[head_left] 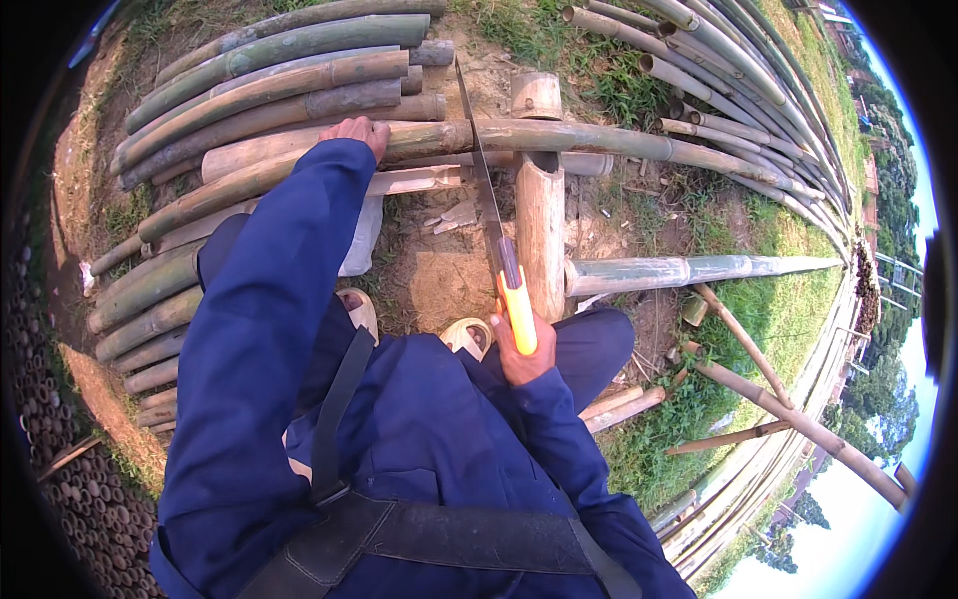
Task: The person uses a hand saw to cut bamboo poles into shorter sections. They position each pole on a wooden support, saw through it, then move the cut piece aside and repeat the process with additional poles.
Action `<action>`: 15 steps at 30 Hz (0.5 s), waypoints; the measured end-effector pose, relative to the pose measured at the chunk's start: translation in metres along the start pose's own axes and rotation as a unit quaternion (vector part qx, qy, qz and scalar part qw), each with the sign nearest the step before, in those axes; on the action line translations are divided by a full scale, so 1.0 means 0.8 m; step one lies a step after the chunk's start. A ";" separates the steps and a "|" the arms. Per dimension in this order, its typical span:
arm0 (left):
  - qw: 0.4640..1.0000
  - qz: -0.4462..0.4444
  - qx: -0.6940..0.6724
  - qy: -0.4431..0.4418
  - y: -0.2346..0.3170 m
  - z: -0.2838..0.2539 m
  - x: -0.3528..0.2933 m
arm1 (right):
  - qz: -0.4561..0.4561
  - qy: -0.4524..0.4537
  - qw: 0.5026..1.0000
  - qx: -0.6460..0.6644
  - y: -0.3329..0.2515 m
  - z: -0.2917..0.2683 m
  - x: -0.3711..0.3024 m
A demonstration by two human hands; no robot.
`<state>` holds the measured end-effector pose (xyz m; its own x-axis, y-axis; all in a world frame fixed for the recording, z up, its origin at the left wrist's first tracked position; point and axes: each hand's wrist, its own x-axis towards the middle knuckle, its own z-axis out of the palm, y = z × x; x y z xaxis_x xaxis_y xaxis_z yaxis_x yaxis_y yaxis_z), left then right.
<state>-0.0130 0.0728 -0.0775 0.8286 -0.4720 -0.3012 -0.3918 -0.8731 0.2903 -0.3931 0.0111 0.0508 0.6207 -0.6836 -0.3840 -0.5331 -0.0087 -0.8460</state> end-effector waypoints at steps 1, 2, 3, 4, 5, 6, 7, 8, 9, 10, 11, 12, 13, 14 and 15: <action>1.000 -0.001 -0.006 0.004 -0.004 0.009 0.001 | -0.036 -0.007 0.999 -0.038 0.011 -0.015 -0.033; 1.000 0.002 -0.010 0.009 -0.005 0.015 0.002 | -0.071 -0.011 0.995 -0.074 0.019 -0.024 -0.052; 1.000 0.007 -0.010 0.015 -0.005 0.017 0.004 | -0.089 -0.006 0.994 -0.070 0.024 -0.021 -0.049; 1.000 0.005 -0.006 0.011 -0.005 0.017 0.005 | -0.106 0.002 0.992 -0.067 0.025 -0.016 -0.048; 1.000 0.006 -0.004 0.006 -0.004 0.015 0.002 | -0.124 0.013 0.990 -0.067 0.027 -0.012 -0.050; 1.000 0.006 -0.002 0.001 -0.002 0.014 0.001 | -0.088 0.016 0.995 -0.037 0.034 -0.002 -0.026; 1.000 -0.001 0.003 -0.020 0.003 0.011 -0.001 | -0.016 0.019 1.000 0.006 0.016 0.010 0.003; 0.999 -0.005 0.007 -0.039 0.011 0.005 -0.002 | -0.050 0.023 0.998 -0.036 0.017 0.018 0.037; 0.998 -0.006 0.015 -0.056 0.019 -0.002 0.000 | -0.094 0.034 0.995 -0.005 0.026 0.028 0.066; 0.998 -0.007 0.016 -0.057 0.018 -0.005 -0.001 | -0.103 0.033 0.994 -0.013 0.023 0.033 0.082; 0.998 -0.008 0.017 -0.058 0.018 -0.007 -0.003 | -0.086 0.027 0.996 -0.012 0.021 0.031 0.077; 0.998 -0.007 0.017 -0.059 0.019 -0.008 -0.005 | -0.068 0.021 0.997 -0.011 0.018 0.025 0.066; 0.998 0.007 0.019 -0.059 0.006 0.001 0.001 | -0.050 0.018 0.999 -0.002 0.011 0.017 0.039; 0.998 0.018 0.021 -0.056 -0.016 0.017 0.012 | -0.036 0.010 0.999 0.007 0.010 0.009 0.004; 0.998 0.029 0.023 -0.055 -0.028 0.029 0.019 | -0.051 0.012 0.999 -0.013 0.028 -0.003 -0.034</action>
<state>-0.0008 0.0823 -0.1093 0.7554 -0.5308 -0.3843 -0.4588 -0.8471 0.2683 -0.4237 0.0275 0.0431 0.6586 -0.6956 -0.2871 -0.4822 -0.0972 -0.8706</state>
